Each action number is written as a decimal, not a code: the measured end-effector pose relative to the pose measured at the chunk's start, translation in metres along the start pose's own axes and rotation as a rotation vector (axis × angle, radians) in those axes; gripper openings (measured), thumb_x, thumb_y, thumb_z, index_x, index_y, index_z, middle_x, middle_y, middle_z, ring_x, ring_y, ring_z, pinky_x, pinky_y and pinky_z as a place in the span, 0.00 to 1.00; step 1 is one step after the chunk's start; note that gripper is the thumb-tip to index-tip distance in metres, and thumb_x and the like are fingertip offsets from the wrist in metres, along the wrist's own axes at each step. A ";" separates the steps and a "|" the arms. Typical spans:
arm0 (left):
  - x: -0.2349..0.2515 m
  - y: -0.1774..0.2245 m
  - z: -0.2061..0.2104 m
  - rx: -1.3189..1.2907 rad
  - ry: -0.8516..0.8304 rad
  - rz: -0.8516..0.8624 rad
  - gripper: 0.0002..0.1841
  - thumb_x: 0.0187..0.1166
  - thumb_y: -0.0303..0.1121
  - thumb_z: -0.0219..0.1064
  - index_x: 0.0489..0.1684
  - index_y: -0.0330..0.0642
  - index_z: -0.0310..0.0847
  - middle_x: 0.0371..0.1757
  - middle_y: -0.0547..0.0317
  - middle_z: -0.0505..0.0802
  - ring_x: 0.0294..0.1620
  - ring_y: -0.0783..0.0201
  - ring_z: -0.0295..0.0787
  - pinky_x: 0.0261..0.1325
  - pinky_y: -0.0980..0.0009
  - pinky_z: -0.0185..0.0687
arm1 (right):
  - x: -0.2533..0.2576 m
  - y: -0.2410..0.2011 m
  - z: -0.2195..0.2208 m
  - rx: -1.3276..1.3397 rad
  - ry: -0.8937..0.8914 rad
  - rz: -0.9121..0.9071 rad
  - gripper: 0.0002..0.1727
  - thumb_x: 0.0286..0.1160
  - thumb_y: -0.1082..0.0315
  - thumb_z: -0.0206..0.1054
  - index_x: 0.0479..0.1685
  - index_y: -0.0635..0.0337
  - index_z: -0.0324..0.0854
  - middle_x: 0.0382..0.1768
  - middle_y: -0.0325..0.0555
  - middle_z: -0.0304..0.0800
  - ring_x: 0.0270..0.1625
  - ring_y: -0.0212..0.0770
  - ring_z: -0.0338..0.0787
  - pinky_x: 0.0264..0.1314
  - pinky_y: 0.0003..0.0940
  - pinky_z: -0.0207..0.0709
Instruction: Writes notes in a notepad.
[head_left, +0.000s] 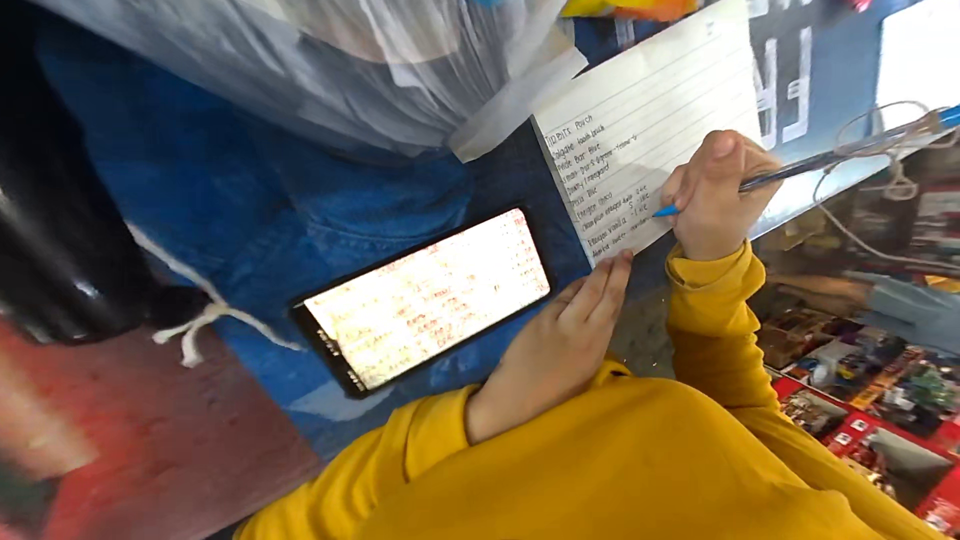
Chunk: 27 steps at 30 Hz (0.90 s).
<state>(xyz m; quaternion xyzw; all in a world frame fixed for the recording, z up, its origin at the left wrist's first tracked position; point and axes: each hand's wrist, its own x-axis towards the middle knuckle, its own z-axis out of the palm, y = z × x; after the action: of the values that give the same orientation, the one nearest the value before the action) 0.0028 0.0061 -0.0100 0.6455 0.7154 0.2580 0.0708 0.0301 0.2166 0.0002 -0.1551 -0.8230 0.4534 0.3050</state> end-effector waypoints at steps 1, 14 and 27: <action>0.000 0.000 -0.001 0.015 -0.004 0.004 0.20 0.80 0.16 0.54 0.70 0.26 0.78 0.83 0.43 0.77 0.79 0.54 0.79 0.73 0.69 0.76 | 0.000 0.000 0.000 -0.010 0.010 -0.003 0.24 0.86 0.68 0.56 0.14 0.39 0.73 0.14 0.12 0.75 0.17 0.11 0.76 0.19 0.10 0.70; -0.001 0.002 0.000 -0.037 0.112 -0.043 0.18 0.78 0.17 0.57 0.64 0.31 0.83 0.66 0.45 0.91 0.66 0.56 0.90 0.67 0.72 0.80 | 0.001 -0.001 -0.003 -0.012 -0.001 0.075 0.25 0.87 0.68 0.54 0.15 0.35 0.74 0.13 0.11 0.77 0.15 0.12 0.76 0.18 0.12 0.70; -0.002 0.002 -0.001 -0.024 0.118 -0.027 0.17 0.78 0.16 0.58 0.63 0.29 0.83 0.69 0.44 0.88 0.68 0.55 0.89 0.65 0.71 0.82 | -0.001 0.007 -0.011 -0.099 -0.098 -0.162 0.24 0.89 0.58 0.58 0.14 0.40 0.72 0.16 0.12 0.73 0.22 0.10 0.76 0.25 0.08 0.69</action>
<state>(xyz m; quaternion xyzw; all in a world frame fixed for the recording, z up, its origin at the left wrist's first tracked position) 0.0044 0.0042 -0.0091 0.6185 0.7238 0.3033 0.0400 0.0375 0.2274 -0.0018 -0.0808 -0.8682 0.3929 0.2920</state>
